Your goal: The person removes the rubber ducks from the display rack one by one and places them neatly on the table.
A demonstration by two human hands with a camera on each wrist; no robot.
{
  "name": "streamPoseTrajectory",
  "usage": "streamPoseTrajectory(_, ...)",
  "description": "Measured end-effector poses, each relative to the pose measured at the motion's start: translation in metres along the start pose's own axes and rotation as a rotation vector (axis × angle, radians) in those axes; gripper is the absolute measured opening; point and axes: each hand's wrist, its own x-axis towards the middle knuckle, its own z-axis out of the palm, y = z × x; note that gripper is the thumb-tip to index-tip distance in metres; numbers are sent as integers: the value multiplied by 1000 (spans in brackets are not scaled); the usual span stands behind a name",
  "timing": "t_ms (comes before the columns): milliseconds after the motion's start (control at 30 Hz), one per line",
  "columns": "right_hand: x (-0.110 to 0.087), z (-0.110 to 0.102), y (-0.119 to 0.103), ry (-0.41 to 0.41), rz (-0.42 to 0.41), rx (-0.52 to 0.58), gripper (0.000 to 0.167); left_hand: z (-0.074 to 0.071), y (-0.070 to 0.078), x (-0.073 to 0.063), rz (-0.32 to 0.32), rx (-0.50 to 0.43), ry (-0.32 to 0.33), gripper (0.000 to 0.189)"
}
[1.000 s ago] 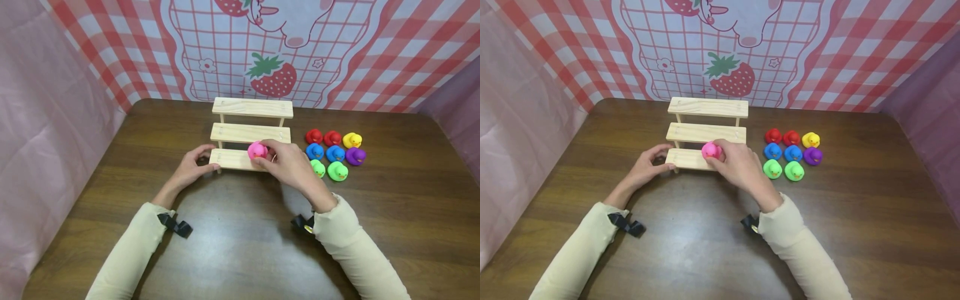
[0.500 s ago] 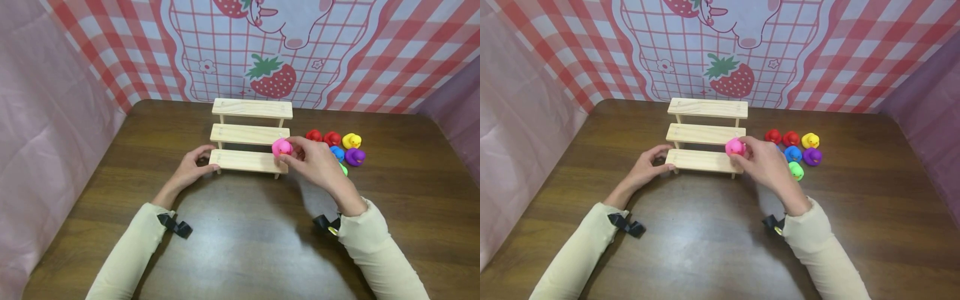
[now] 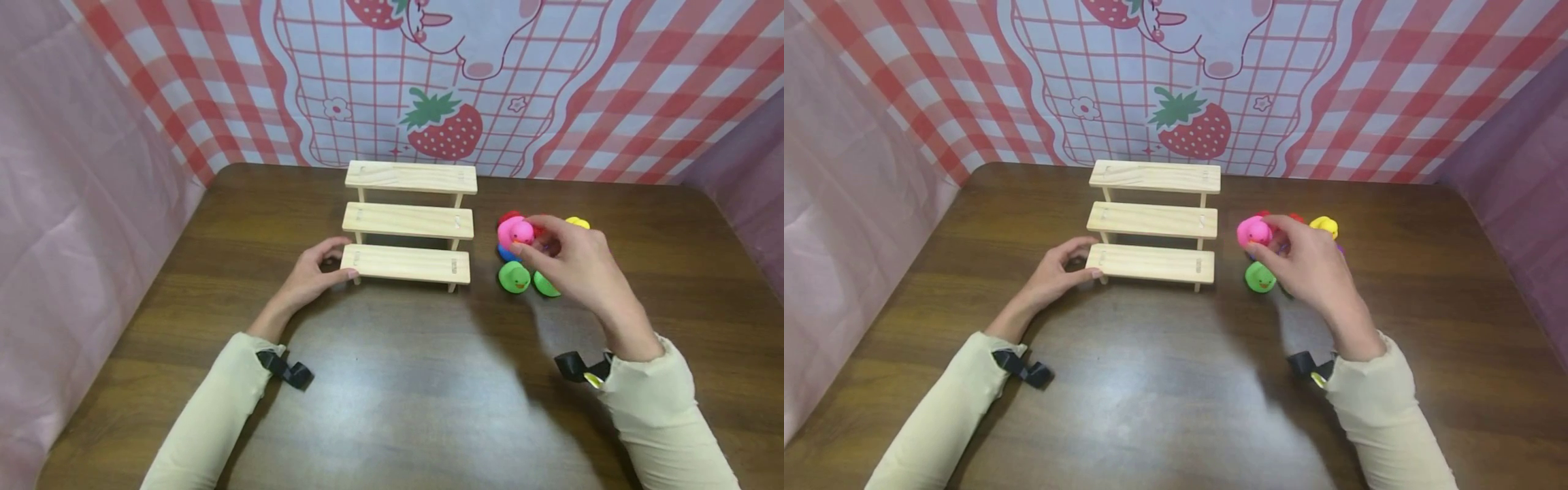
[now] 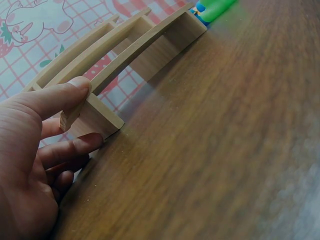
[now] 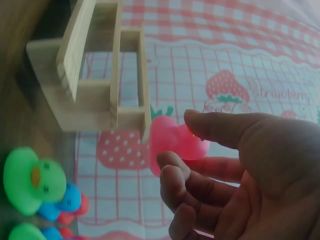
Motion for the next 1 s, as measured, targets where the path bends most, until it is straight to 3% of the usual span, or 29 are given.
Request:
streamPoseTrajectory(633,-20,-25,60,32,112,-82,51,0,-1,0,7,17,-1,61)
streamPoseTrajectory(1000,-29,-30,92,-30,176,-104,57,0,1,-1,2,25,3,62)
